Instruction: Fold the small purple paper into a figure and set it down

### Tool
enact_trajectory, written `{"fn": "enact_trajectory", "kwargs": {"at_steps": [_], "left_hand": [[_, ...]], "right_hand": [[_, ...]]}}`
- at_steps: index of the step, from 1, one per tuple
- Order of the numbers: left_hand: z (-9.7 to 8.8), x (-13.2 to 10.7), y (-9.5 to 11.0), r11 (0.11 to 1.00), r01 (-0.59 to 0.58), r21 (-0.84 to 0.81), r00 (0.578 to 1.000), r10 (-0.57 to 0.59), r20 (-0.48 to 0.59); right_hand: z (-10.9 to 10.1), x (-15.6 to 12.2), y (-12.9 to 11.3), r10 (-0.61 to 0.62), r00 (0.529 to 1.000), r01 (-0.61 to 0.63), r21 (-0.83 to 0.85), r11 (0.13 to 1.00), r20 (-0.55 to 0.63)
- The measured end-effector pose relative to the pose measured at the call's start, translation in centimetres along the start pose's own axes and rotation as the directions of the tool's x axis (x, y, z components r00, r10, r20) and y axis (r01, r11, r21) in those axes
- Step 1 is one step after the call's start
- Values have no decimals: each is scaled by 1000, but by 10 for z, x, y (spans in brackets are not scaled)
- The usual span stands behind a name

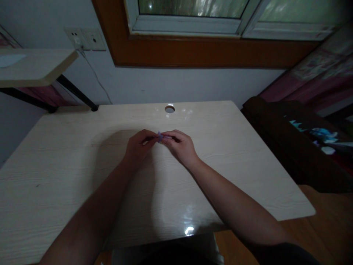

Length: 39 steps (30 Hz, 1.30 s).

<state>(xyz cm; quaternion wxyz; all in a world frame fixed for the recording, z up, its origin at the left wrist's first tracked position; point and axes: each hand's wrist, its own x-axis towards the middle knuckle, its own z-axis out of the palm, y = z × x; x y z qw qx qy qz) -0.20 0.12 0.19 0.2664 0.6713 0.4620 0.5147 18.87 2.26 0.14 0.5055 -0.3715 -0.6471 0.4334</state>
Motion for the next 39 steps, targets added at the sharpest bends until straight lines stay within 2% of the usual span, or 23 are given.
{"fn": "enact_trajectory", "kwargs": {"at_steps": [7, 19, 28, 35, 39], "left_hand": [[0, 1, 2, 997, -35, 62, 999, 35, 2], [1, 3, 10, 969, -160, 188, 987, 158, 23], [1, 4, 5, 967, -168, 194, 986, 165, 33], [1, 4, 6, 980, -81, 184, 997, 77, 29], [0, 4, 6, 971, -105, 215, 994, 99, 36]], "right_hand": [[-2, 0, -9, -131, 991, 130, -181, 975, 11], [-3, 1, -7, -254, 967, 254, -256, 933, 32], [-3, 1, 0, -263, 962, 271, -323, 907, 71], [-4, 1, -3, -216, 974, 227, -328, 917, 70], [-4, 1, -5, -217, 971, 237, -346, 908, 97]]}}
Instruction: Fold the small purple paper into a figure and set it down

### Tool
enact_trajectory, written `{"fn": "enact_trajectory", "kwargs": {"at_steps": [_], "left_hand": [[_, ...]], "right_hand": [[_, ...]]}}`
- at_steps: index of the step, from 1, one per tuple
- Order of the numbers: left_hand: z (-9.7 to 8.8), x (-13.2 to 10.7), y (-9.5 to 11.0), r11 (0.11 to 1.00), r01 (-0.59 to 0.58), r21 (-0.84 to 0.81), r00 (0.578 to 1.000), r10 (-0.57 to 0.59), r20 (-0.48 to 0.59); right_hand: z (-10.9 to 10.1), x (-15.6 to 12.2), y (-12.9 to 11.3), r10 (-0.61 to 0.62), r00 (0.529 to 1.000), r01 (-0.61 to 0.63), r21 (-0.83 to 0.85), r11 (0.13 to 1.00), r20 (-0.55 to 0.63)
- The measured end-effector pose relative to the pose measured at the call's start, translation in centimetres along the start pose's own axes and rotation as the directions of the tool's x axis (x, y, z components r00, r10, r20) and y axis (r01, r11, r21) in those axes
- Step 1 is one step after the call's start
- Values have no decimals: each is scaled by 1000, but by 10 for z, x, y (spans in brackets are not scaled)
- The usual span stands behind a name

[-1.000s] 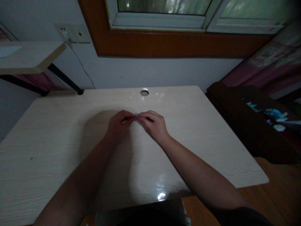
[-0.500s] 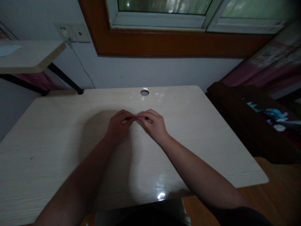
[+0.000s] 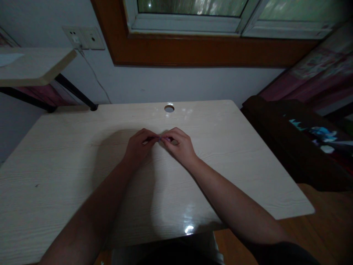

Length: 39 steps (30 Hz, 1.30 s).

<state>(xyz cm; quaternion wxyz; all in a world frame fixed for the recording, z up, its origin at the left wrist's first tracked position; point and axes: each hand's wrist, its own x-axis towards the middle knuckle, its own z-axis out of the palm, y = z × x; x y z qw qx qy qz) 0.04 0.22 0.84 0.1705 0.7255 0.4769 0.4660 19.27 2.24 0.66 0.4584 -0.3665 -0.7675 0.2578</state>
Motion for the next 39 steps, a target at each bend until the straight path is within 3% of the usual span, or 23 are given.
{"fn": "enact_trajectory", "kwargs": {"at_steps": [5, 8, 15, 19, 23, 39], "left_hand": [[1, 0, 0, 997, -66, 42, 997, 65, 33], [0, 0, 2, 997, -59, 52, 998, 57, 38], [1, -2, -3, 972, 197, -128, 980, -194, 38], [4, -3, -9, 935, 266, -235, 963, -250, 99], [5, -2, -9, 907, 301, -294, 953, -290, 83], [7, -4, -16, 929, 234, -287, 971, -207, 123]], "right_hand": [[-1, 1, 0, -108, 994, 107, -96, 990, -4], [0, 1, 0, -114, 993, 111, -103, 988, -18], [3, 2, 2, 166, 982, -150, 159, 976, -91], [4, 2, 5, 263, 963, -238, 270, 933, -60], [4, 3, 5, 306, 950, -272, 331, 904, -55], [4, 1, 4, 215, 976, -216, 252, 943, 31]]}}
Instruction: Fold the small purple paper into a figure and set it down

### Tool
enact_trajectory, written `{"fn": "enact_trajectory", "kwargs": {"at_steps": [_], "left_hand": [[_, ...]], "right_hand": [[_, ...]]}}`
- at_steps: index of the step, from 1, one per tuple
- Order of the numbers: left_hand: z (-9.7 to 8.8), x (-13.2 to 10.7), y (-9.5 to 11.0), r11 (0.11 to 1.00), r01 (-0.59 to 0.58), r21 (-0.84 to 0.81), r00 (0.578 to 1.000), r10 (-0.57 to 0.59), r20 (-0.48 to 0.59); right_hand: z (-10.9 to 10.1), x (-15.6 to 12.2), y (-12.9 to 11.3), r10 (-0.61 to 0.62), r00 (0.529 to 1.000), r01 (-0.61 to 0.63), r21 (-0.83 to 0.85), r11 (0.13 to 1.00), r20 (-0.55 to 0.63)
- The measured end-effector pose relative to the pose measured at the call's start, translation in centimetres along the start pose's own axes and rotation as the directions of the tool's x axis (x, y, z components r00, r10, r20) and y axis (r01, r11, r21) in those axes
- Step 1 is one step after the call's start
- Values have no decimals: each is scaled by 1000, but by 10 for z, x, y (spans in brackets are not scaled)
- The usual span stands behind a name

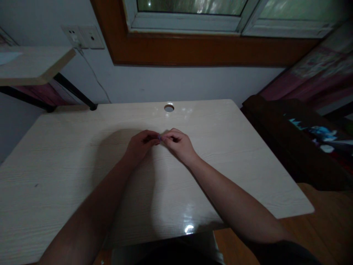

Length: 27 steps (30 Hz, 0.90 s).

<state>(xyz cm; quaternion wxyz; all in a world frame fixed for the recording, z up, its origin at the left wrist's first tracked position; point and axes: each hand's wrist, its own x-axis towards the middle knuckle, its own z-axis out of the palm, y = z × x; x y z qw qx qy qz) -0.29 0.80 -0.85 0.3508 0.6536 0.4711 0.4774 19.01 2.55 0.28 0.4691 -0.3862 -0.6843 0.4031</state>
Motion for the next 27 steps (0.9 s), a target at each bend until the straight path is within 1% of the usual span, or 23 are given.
{"fn": "enact_trajectory", "kwargs": {"at_steps": [3, 6, 9, 12, 15, 18, 21, 24, 27], "left_hand": [[2, -1, 0, 999, -38, 9, 999, 38, -27], [2, -2, 4, 994, -104, 30, 993, 105, -47], [0, -2, 12, 971, -216, 103, 976, 216, 12], [-2, -1, 18, 919, -347, 188, 938, 339, 74], [-4, 0, 19, 877, -417, 238, 909, 404, 105], [-5, 0, 18, 873, -410, 262, 912, 391, 126], [-6, 0, 17, 878, -391, 275, 920, 375, 109], [-6, -1, 16, 895, -368, 251, 929, 368, 49], [-6, -1, 15, 921, -306, 243, 946, 322, -29]], "right_hand": [[0, 0, 0, 10, 1000, -10, 3, 1000, 16], [-1, 1, 1, 39, 999, -39, 23, 999, 29], [-2, 2, 1, 83, 996, -86, 63, 994, 43], [-3, 3, 0, 112, 992, -118, 94, 989, 65], [-4, 3, 0, 122, 989, -131, 110, 985, 83], [-5, 3, 1, 112, 989, -124, 123, 985, 100], [-5, 3, 1, 89, 989, -105, 143, 984, 114], [-3, 1, 0, 101, 990, -118, 195, 974, 97], [0, -1, 0, 121, 989, -141, 279, 950, 89]]}}
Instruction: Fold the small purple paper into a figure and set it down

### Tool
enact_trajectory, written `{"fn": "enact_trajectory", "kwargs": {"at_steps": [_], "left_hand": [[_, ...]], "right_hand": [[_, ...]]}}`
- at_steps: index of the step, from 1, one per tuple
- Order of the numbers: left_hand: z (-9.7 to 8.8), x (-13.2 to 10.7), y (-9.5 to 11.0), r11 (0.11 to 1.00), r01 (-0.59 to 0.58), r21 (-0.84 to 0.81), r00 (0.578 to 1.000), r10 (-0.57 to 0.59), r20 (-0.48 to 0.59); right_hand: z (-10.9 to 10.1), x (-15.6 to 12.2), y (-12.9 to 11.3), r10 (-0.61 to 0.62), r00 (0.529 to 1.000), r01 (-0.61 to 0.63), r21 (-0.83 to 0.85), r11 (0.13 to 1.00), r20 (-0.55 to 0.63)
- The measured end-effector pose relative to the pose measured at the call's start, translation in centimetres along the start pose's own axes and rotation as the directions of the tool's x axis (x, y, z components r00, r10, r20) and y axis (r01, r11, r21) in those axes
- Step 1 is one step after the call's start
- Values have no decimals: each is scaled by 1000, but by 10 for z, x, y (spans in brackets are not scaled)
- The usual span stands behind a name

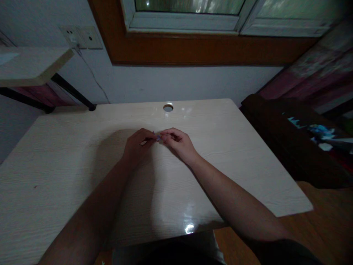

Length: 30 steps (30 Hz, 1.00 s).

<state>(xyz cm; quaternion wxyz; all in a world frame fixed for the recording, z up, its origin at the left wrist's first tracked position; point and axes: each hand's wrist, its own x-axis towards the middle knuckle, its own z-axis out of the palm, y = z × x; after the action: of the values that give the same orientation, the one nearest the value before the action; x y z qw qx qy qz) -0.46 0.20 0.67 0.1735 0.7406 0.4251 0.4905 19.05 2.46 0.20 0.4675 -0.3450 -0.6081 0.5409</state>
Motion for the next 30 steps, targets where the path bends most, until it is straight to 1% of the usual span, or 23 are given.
{"fn": "enact_trajectory", "kwargs": {"at_steps": [2, 5, 9, 11, 14, 16, 19, 21, 25, 30], "left_hand": [[0, -1, -1, 999, 29, 18, 999, -29, -36], [0, -2, -3, 999, 33, 22, 997, -32, -66], [1, -3, -2, 1000, -3, 25, 998, 4, -70], [1, -3, -1, 999, -15, 40, 997, 17, -71], [2, -3, 2, 998, -16, 54, 997, 20, -75], [3, -3, 2, 999, 3, 47, 998, 0, -67], [4, -4, 2, 999, 45, 4, 997, -45, -57], [4, -4, 2, 998, 53, -23, 997, -54, -59], [4, -3, 1, 999, 41, -28, 997, -43, -60], [3, -3, 2, 997, 77, -30, 995, -79, -57]], "right_hand": [[1, -1, 1, -42, 999, 42, 2, 999, 12], [2, -2, 0, -165, 986, 166, -95, 982, 17], [3, -3, -6, -338, 940, 336, -260, 905, 38], [3, -3, -8, -387, 921, 383, -304, 872, 49], [3, -3, -9, -412, 910, 399, -350, 847, 42], [2, -3, -8, -425, 905, 406, -367, 837, 31], [1, -3, -8, -444, 896, 422, -378, 824, 32], [0, -3, -9, -447, 894, 427, -387, 817, 42], [0, -3, -10, -435, 899, 421, -388, 820, 56], [2, -3, -10, -384, 923, 368, -359, 858, 27]]}}
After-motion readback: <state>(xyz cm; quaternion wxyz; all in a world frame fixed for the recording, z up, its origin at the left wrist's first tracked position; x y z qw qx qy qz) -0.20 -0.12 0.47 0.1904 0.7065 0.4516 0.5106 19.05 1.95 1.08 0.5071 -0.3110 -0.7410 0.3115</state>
